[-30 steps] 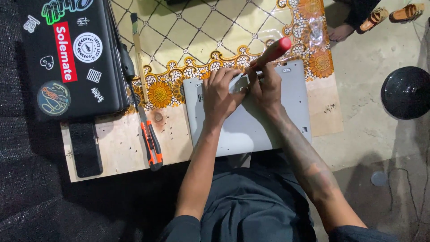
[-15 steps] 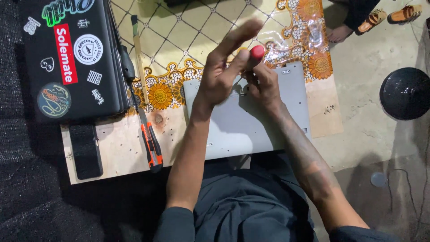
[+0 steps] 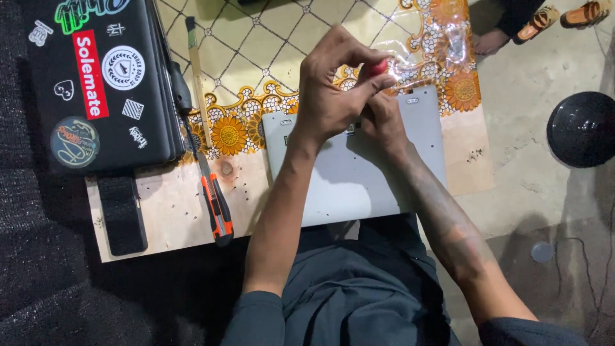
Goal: The person uses a red screwdriver to remove screws from the bottom cover of a silver laptop. They then use an orange utility knife to pry open the casing. Finally, they lift the back cover off to reveal the internal components and use a brush to clean the inside.
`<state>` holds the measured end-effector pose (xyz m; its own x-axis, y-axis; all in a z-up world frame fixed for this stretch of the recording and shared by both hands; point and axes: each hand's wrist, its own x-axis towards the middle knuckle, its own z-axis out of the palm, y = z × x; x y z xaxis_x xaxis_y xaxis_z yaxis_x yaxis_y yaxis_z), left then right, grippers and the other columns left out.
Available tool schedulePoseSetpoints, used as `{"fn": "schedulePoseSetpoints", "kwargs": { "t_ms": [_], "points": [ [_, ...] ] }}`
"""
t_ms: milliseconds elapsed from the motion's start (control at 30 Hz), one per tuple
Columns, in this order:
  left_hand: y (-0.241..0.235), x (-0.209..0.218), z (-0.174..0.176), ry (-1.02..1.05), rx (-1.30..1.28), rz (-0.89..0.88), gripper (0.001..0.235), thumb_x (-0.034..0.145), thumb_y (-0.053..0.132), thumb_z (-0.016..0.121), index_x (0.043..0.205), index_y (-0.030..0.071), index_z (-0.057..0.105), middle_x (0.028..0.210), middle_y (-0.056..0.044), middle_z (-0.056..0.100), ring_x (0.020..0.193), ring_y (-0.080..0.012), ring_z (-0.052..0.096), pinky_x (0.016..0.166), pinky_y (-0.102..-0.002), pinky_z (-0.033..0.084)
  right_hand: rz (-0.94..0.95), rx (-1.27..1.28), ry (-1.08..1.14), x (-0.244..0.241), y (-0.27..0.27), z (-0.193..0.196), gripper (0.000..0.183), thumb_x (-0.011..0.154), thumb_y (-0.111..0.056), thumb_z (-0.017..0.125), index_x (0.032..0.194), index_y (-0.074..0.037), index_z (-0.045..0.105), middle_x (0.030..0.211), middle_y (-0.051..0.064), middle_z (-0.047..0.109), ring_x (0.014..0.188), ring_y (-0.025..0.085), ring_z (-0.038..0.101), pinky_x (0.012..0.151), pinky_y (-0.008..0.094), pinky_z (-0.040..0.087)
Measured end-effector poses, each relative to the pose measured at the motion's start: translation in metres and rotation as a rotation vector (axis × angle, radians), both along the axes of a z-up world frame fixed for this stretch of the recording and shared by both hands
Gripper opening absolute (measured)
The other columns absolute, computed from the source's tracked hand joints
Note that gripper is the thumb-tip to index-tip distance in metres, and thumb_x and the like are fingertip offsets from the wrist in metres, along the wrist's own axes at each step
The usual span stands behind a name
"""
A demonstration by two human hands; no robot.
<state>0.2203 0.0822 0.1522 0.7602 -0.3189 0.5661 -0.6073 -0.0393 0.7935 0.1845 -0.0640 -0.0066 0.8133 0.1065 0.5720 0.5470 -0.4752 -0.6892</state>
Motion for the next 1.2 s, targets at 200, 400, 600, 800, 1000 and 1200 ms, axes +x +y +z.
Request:
{"fn": "schedulePoseSetpoints", "kwargs": {
  "t_ms": [200,400,600,800,1000,1200],
  "points": [
    [-0.007,0.002,-0.014,0.017,-0.162,0.148,0.033,0.075,0.012,0.083,0.085,0.012,0.051,0.09,-0.002,0.048,0.084,-0.0136,0.05,0.074,-0.023,0.048,0.054,0.089,0.187,-0.015,0.023,0.069,0.029,0.1,-0.025,0.048,0.104,0.003,0.053,0.088,0.018,0.052,0.067,0.025,0.045,0.056,0.036,0.036],
    [0.001,-0.01,-0.026,0.259,-0.237,-0.041,0.031,0.087,0.012,0.074,0.106,0.013,0.05,0.109,-0.01,0.066,0.105,-0.0218,0.068,0.092,-0.028,0.059,-0.072,0.141,0.072,-0.012,0.034,0.084,0.014,0.084,0.004,0.051,0.077,-0.003,0.042,0.067,0.007,0.041,0.06,0.018,0.032,0.053,0.034,0.026],
    [0.016,-0.019,-0.067,0.197,0.03,0.01,0.069,0.093,-0.003,0.065,0.147,0.029,0.038,0.136,-0.003,0.063,0.127,-0.0183,0.062,0.106,-0.039,0.053,-0.057,0.157,0.169,-0.007,0.018,0.053,0.008,0.08,0.004,0.061,0.081,-0.003,0.057,0.072,0.005,0.054,0.063,0.016,0.047,0.057,0.032,0.035],
    [0.019,-0.023,-0.118,0.362,-0.026,0.136,0.038,0.088,0.014,0.077,0.123,0.021,0.066,0.111,-0.004,0.069,0.108,-0.0211,0.066,0.094,-0.039,0.048,0.035,0.226,0.196,-0.008,0.015,0.041,0.012,0.085,0.008,0.063,0.09,-0.001,0.069,0.073,0.016,0.062,0.073,0.033,0.066,0.063,0.04,0.047],
    [0.019,-0.017,-0.124,0.394,-0.2,0.169,0.026,0.079,0.015,0.084,0.1,0.025,0.072,0.092,0.006,0.072,0.085,-0.0068,0.065,0.076,-0.026,0.042,0.068,0.322,0.216,-0.004,0.016,0.046,0.01,0.083,0.001,0.075,0.091,0.0,0.07,0.066,0.011,0.061,0.056,0.018,0.057,0.052,0.03,0.043],
    [0.013,-0.015,-0.124,0.33,-0.111,0.211,0.024,0.075,0.021,0.086,0.095,0.027,0.074,0.085,0.006,0.07,0.082,-0.0079,0.062,0.077,-0.025,0.044,0.076,0.267,0.161,0.001,0.012,0.039,0.01,0.092,-0.005,0.072,0.085,0.002,0.069,0.077,0.015,0.063,0.064,0.02,0.056,0.056,0.033,0.04]
  ]
}}
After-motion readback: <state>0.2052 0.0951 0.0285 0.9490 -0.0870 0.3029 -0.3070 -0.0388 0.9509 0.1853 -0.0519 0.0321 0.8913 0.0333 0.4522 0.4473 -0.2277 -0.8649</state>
